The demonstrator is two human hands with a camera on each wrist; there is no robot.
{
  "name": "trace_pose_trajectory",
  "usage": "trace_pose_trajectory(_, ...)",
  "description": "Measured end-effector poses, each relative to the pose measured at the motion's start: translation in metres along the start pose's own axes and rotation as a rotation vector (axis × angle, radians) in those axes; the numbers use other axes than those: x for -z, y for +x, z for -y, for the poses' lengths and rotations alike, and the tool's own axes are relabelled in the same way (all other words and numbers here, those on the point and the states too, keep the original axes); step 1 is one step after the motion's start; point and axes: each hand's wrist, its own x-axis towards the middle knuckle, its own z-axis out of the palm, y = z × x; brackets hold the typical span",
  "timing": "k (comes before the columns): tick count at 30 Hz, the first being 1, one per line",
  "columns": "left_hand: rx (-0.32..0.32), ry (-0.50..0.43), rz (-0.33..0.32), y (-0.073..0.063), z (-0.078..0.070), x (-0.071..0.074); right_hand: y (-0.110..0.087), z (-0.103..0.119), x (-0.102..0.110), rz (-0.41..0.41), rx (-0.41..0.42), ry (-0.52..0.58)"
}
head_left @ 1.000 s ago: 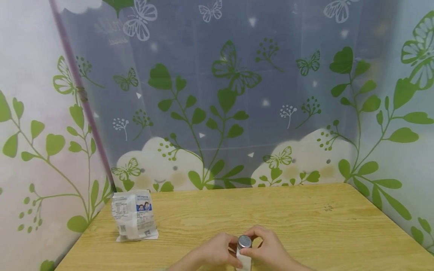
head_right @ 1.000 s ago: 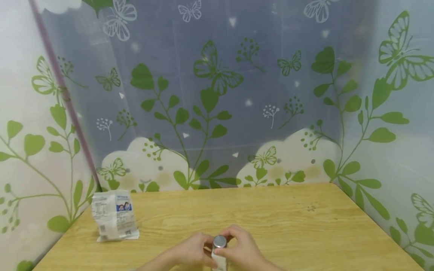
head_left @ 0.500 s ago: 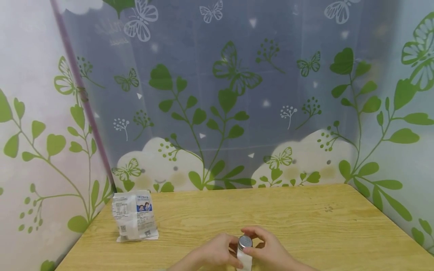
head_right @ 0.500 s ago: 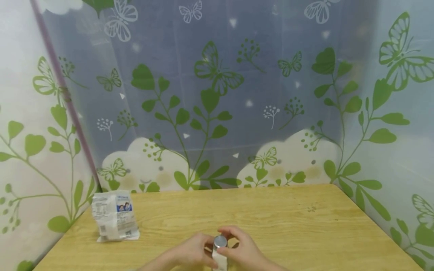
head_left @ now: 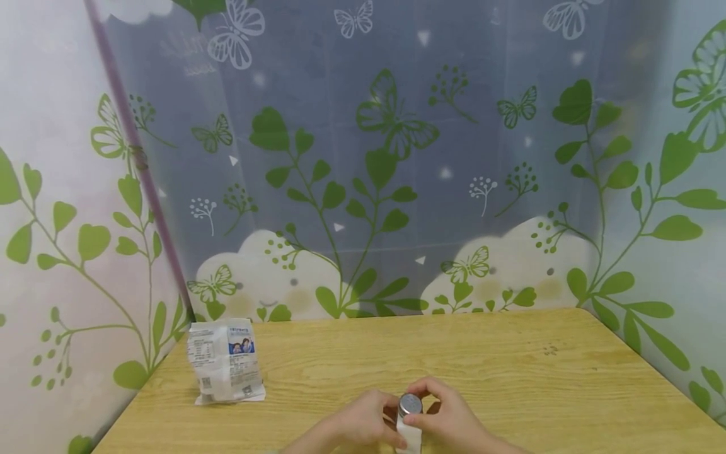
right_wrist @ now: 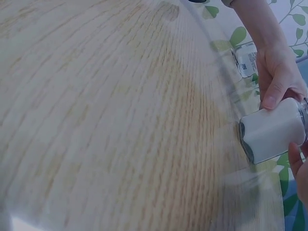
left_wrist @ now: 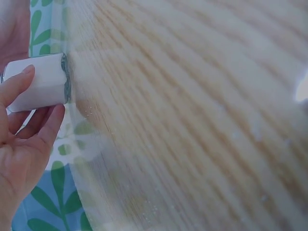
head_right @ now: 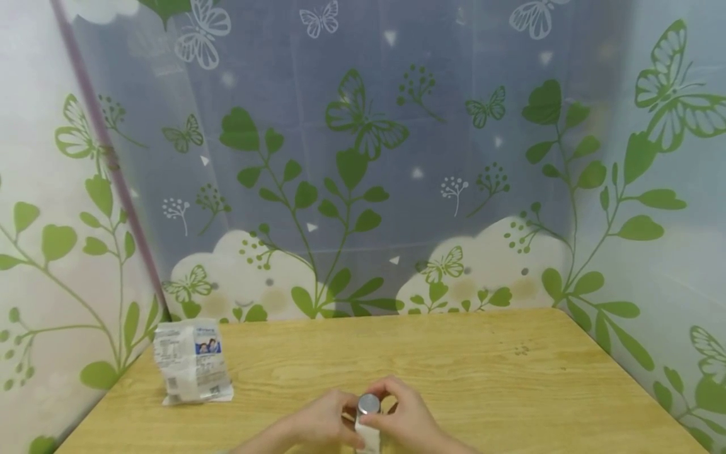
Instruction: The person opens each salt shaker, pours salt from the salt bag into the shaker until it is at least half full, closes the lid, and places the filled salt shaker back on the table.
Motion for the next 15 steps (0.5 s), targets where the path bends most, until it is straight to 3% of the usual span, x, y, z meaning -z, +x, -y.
trace_pose_trajectory(7, -0.003, 0.026, -0.02, 0.0002, 0.0012, -0.0023, -0.0021, -0.0005, -0.0017, 0.032, -0.017, 0.023)
trace_pose_trajectory(15, -0.003, 0.013, -0.025, 0.0005, 0.001, -0.003, -0.0022, -0.0084, -0.0008, 0.031, 0.155, 0.041)
